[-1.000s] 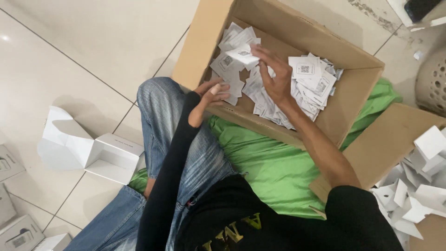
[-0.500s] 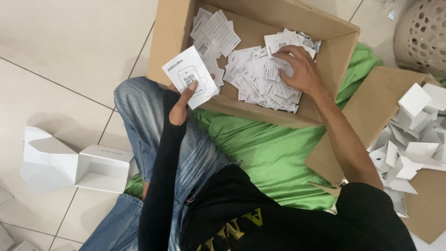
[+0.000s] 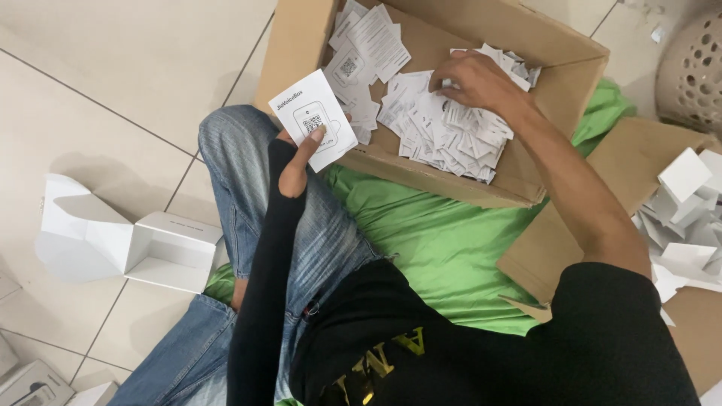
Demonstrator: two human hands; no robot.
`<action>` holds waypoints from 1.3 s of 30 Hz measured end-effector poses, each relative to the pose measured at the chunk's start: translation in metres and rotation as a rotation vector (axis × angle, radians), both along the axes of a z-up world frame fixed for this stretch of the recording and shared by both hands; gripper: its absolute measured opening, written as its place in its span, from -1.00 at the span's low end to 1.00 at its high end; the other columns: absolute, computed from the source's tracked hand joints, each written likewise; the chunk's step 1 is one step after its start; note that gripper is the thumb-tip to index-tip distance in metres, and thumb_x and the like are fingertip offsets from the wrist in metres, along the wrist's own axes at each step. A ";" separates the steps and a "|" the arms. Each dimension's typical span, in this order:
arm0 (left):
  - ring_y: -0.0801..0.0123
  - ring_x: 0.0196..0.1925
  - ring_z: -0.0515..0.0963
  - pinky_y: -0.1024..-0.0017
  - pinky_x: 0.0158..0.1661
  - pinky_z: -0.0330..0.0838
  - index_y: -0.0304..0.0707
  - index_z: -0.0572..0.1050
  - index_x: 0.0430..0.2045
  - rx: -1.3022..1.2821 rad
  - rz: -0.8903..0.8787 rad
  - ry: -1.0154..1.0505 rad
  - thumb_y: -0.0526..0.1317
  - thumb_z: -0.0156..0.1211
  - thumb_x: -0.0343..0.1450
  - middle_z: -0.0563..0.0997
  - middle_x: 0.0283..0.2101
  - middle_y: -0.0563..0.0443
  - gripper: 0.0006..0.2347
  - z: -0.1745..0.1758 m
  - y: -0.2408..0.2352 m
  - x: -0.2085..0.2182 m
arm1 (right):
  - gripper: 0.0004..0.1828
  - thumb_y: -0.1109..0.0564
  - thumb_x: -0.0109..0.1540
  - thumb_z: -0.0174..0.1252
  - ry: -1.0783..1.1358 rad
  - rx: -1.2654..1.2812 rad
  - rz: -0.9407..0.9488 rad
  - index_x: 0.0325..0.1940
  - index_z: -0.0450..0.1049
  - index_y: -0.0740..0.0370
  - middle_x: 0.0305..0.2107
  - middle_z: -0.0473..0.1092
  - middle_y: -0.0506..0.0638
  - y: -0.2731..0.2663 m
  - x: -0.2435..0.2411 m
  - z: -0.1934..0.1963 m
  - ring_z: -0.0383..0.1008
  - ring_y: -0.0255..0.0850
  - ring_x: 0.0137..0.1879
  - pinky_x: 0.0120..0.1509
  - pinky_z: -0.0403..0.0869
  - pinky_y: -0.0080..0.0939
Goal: The person sits on the floor and opens white product boxes one at a time, removing the folded paper inserts and manuals from each box and placing the papers into a large cardboard box beside them, setting the emptied boxes on the floor.
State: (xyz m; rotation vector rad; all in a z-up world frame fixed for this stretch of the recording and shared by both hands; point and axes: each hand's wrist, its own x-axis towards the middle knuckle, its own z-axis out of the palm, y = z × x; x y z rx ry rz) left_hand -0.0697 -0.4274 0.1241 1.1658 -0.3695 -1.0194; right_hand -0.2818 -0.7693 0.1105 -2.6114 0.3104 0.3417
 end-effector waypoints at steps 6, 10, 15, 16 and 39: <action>0.36 0.01 0.63 0.43 0.07 0.50 -0.51 0.48 0.09 0.060 -0.025 -0.014 -0.21 0.09 0.55 0.66 0.01 -0.16 -0.69 -0.022 -0.012 -0.002 | -0.88 0.21 0.37 0.27 -0.306 0.462 -0.143 -0.01 0.57 0.23 -0.10 0.49 -0.01 0.015 0.024 0.090 0.48 -0.17 0.09 0.19 0.45 -0.15; 0.34 0.08 0.63 0.41 0.12 0.51 -0.42 0.37 0.13 -0.180 -0.007 0.112 -0.22 0.12 0.51 0.63 0.06 -0.13 -0.67 -0.001 -0.035 -0.012 | -0.83 0.24 0.39 0.24 -0.284 0.627 -0.188 0.07 0.60 0.24 -0.08 0.47 -0.04 0.047 0.052 0.142 0.48 -0.31 0.04 0.09 0.44 -0.30; 0.32 0.04 0.61 0.40 0.08 0.47 -0.52 0.52 0.05 -0.074 -0.211 -0.164 -0.23 0.28 0.50 0.66 -0.02 -0.21 -0.68 0.004 -0.039 -0.024 | -0.70 0.26 0.33 0.29 -0.334 0.803 -0.241 0.16 0.55 0.31 -0.02 0.51 -0.01 0.085 0.087 0.134 0.55 -0.32 0.07 0.12 0.54 -0.36; 0.32 0.04 0.61 0.40 0.08 0.47 -0.52 0.52 0.05 -0.073 -0.206 -0.166 -0.23 0.28 0.50 0.66 -0.02 -0.21 -0.68 0.004 -0.039 -0.027 | -0.70 0.26 0.33 0.29 -0.333 0.805 -0.236 0.16 0.55 0.31 -0.02 0.51 -0.01 0.095 0.087 0.131 0.55 -0.32 0.07 0.12 0.54 -0.36; 0.20 0.22 0.57 0.24 0.26 0.43 -0.41 0.34 0.24 -0.279 0.343 0.568 -0.14 -0.05 0.53 0.53 0.20 -0.18 -0.59 -0.021 0.069 0.000 | -0.74 0.10 0.27 0.43 -0.134 0.599 -0.616 -0.05 0.62 0.29 -0.31 0.53 -0.02 0.028 0.025 0.044 0.50 -0.36 -0.21 -0.12 0.44 -0.35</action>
